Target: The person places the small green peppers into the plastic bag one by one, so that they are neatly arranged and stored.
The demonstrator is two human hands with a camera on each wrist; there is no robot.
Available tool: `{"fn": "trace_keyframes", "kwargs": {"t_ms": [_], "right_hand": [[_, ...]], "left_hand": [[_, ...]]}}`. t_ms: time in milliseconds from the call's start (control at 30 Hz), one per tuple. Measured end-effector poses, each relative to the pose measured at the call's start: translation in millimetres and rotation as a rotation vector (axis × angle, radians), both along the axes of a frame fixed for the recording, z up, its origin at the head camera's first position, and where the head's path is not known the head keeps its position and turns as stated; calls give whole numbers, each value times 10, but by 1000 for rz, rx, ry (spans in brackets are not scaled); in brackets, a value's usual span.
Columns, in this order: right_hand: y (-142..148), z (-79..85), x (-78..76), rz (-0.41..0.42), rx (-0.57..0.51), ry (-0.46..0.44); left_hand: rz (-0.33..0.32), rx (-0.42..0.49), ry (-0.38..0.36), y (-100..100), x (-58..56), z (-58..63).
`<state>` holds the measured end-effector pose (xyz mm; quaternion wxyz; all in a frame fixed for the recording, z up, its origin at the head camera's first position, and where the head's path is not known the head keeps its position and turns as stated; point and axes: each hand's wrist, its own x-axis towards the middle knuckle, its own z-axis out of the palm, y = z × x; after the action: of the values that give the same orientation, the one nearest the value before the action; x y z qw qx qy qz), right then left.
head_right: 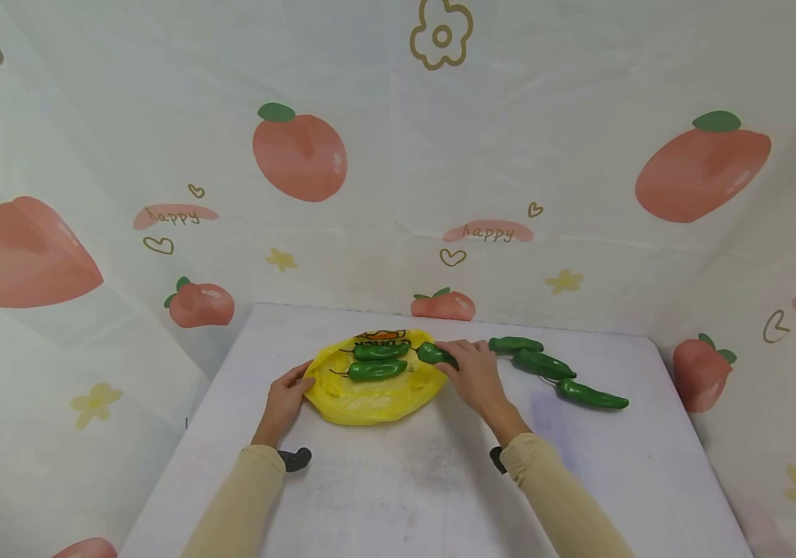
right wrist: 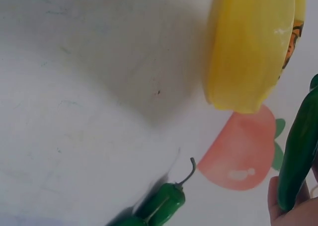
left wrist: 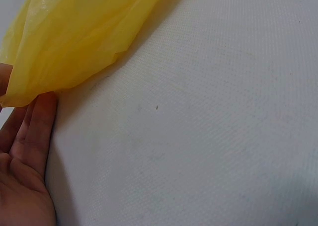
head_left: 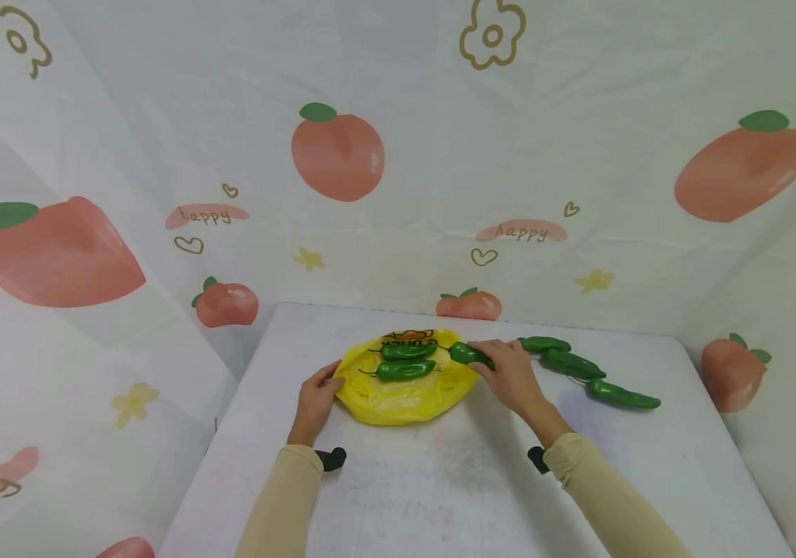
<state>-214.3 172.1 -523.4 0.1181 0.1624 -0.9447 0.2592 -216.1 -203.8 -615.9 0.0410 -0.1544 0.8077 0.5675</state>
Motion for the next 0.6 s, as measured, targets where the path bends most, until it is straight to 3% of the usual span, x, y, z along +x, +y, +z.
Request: {"fn": "trace_keyframes", "kwargs": {"t_ms": [600], "right_hand": [[-212, -61, -4, 53, -16, -26]], "left_hand": [[-2, 1, -10, -16, -19, -26]]}}
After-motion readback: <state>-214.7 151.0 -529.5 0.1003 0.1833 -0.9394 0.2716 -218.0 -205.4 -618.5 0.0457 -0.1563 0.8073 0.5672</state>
